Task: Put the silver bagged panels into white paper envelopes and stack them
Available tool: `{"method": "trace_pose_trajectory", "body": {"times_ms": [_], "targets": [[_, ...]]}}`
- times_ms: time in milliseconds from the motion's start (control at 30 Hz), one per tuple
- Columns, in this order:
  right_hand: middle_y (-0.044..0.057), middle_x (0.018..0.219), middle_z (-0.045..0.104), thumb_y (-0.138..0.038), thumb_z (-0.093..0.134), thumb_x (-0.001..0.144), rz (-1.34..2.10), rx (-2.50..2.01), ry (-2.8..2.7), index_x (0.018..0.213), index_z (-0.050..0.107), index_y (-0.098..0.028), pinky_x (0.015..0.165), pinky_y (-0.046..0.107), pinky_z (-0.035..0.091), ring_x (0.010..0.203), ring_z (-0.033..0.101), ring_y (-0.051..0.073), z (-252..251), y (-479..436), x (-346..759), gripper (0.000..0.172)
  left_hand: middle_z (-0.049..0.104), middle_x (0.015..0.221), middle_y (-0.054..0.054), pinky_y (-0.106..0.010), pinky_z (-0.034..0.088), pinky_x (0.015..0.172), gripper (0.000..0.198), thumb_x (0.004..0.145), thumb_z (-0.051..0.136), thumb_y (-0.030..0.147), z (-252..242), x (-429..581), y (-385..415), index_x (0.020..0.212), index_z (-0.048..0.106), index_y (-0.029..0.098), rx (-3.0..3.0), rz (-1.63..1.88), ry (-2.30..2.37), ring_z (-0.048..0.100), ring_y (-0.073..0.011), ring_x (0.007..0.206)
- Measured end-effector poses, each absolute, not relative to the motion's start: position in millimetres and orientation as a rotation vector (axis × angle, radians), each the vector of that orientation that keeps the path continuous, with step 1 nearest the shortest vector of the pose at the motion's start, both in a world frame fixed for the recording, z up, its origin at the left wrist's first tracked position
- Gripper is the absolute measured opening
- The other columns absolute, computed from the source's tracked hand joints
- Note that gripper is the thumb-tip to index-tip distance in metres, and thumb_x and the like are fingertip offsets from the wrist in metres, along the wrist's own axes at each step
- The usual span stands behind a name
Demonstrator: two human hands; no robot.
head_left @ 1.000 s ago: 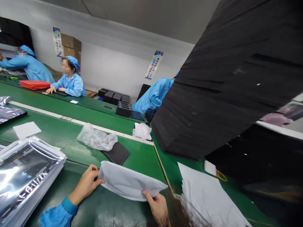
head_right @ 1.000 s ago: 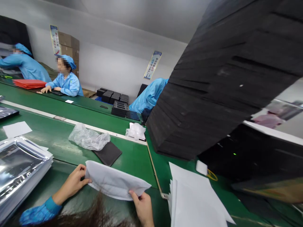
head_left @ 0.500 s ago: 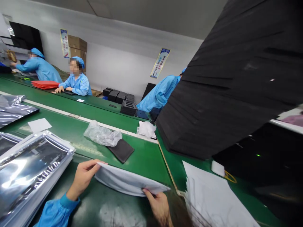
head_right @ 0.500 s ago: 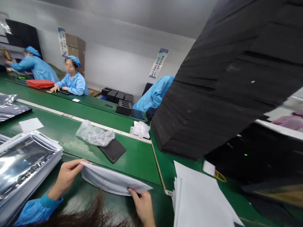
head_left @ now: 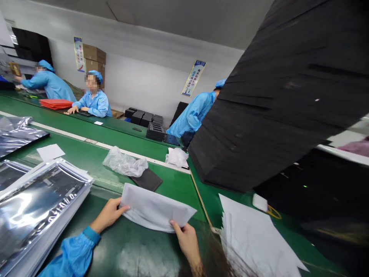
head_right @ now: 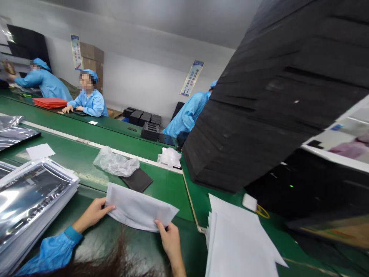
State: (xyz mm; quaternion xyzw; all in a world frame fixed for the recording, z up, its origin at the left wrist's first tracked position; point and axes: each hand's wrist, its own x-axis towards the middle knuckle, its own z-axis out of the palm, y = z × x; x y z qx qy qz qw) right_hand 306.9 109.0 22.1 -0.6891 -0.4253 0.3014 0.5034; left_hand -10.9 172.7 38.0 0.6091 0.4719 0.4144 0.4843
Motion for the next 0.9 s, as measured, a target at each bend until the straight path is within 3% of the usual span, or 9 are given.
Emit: {"method": "trace_pose_trajectory", "body": {"times_ms": [100, 200, 300, 433, 600, 733, 900], "targets": [[0.014, 0.077, 0.083, -0.066, 0.078, 0.060, 0.812, -1.600, -0.952, 0.075, 0.084, -0.015, 0.078, 0.048, 0.061, 0.081, 0.076, 0.038, 21.2, 105.4, 310.3, 0.053, 0.083, 0.084, -0.007, -0.035, 0.057, 0.075, 0.048, 0.070, 0.081, 0.061, 32.8, -3.3, 169.1, 0.086, 0.083, 0.016, 1.387, 0.909, 1.075, 0.074, -0.0298, 0.081], [0.013, 0.085, 0.084, -0.069, 0.076, 0.068, 1.073, -1.490, -0.859, 0.090, 0.084, -0.017, 0.071, 0.044, 0.063, 0.079, 0.077, 0.033, 23.6, 97.7, 313.7, 0.057, 0.083, 0.082, -0.008, -0.036, 0.057, 0.074, 0.061, 0.070, 0.077, 0.069, 27.9, 3.1, 165.7, 0.091, 0.081, 0.012, 1.246, 0.896, 1.072, 0.074, -0.0295, 0.079], [0.012, 0.084, 0.084, -0.055, 0.090, 0.059, 1.395, -1.371, -0.709, 0.094, 0.083, -0.016, 0.062, 0.041, 0.063, 0.073, 0.077, 0.029, 24.1, 93.1, 315.9, 0.054, 0.082, 0.079, -0.008, -0.037, 0.058, 0.076, 0.062, 0.067, 0.081, 0.070, 26.3, 6.6, 165.0, 0.091, 0.080, 0.012, 1.140, 0.863, 1.070, 0.076, -0.0298, 0.079], [0.011, 0.077, 0.083, -0.049, 0.098, 0.049, 1.292, -1.371, -0.603, 0.087, 0.082, -0.011, 0.057, 0.034, 0.063, 0.066, 0.076, 0.024, 13.4, 96.9, 315.9, 0.056, 0.084, 0.085, -0.008, -0.035, 0.060, 0.082, 0.058, 0.062, 0.088, 0.065, 31.1, 11.2, 161.5, 0.088, 0.079, 0.014, 0.942, 0.833, 1.053, 0.078, -0.0291, 0.085], [0.007, 0.091, 0.086, -0.061, 0.091, 0.059, 1.041, -1.326, -0.475, 0.093, 0.079, -0.017, 0.071, 0.032, 0.066, 0.083, 0.079, 0.023, -0.4, 103.5, 307.8, 0.057, 0.082, 0.113, -0.010, -0.034, 0.066, 0.083, 0.071, 0.064, 0.095, 0.049, 35.2, 17.4, 151.4, 0.122, 0.070, 0.017, 0.778, 0.726, 0.950, 0.080, -0.0270, 0.095], [0.007, 0.108, 0.085, -0.062, 0.090, 0.062, 1.089, -1.131, -0.403, 0.100, 0.079, -0.022, 0.092, 0.034, 0.064, 0.106, 0.077, 0.023, 4.4, 101.7, 293.3, 0.056, 0.083, 0.105, -0.011, -0.027, 0.067, 0.075, 0.081, 0.060, 0.099, 0.041, 29.9, 23.6, 144.7, 0.128, 0.064, 0.014, 0.760, 0.676, 0.950, 0.081, -0.0244, 0.084], [0.005, 0.102, 0.085, -0.052, 0.091, 0.067, 1.403, -1.057, -0.523, 0.094, 0.077, -0.024, 0.089, 0.042, 0.063, 0.097, 0.079, 0.024, 9.3, 89.1, 261.3, 0.041, 0.083, 0.093, -0.010, -0.024, 0.065, 0.066, 0.079, 0.062, 0.098, 0.045, 22.5, 42.5, 128.0, 0.125, 0.061, 0.016, 0.775, 0.738, 0.884, 0.080, -0.0215, 0.074]]}}
